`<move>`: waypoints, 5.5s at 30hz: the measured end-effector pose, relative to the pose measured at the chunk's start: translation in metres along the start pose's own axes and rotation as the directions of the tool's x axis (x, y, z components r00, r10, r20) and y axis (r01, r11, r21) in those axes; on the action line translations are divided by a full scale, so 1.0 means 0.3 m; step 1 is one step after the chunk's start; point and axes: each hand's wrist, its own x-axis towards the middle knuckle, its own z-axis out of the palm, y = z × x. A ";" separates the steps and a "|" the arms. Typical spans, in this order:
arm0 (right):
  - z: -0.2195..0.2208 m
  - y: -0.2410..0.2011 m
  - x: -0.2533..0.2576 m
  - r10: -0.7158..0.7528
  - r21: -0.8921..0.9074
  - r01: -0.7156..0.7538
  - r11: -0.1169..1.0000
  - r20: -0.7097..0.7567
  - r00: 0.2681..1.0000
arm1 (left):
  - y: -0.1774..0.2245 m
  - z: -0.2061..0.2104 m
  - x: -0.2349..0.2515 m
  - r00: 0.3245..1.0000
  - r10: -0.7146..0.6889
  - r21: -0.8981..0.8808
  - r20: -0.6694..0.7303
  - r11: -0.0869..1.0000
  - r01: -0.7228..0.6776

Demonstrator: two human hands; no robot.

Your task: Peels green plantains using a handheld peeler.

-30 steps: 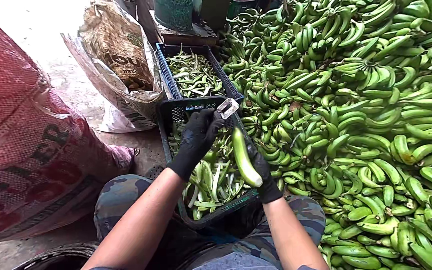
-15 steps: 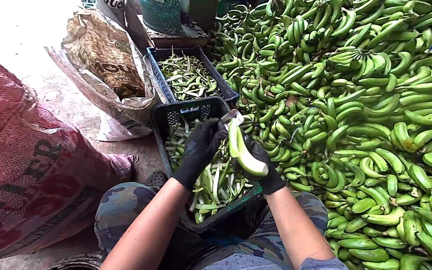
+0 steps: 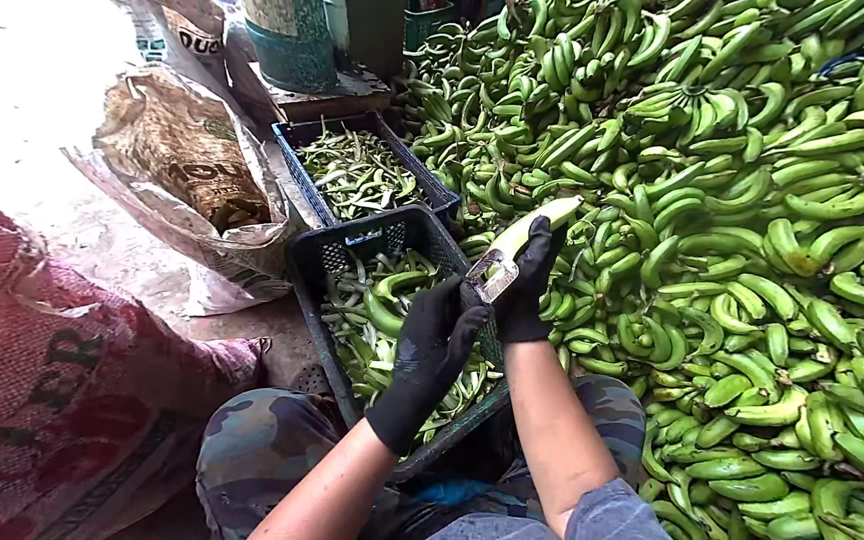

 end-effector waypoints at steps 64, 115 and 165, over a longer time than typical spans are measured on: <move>-0.183 0.127 0.060 0.631 0.227 -0.800 0.555 0.512 0.583 | -0.177 -0.030 0.065 0.952 0.223 0.278 0.211 0.920 -0.277; -0.217 0.099 0.077 0.593 -0.119 -0.642 0.757 0.538 0.600 | -0.097 -0.080 0.024 0.856 -0.115 -0.121 0.504 0.972 0.202; 0.089 0.638 -0.235 0.669 -0.482 0.874 0.061 0.670 0.323 | -0.128 -0.353 0.110 0.905 -0.302 -0.313 -0.301 0.927 0.205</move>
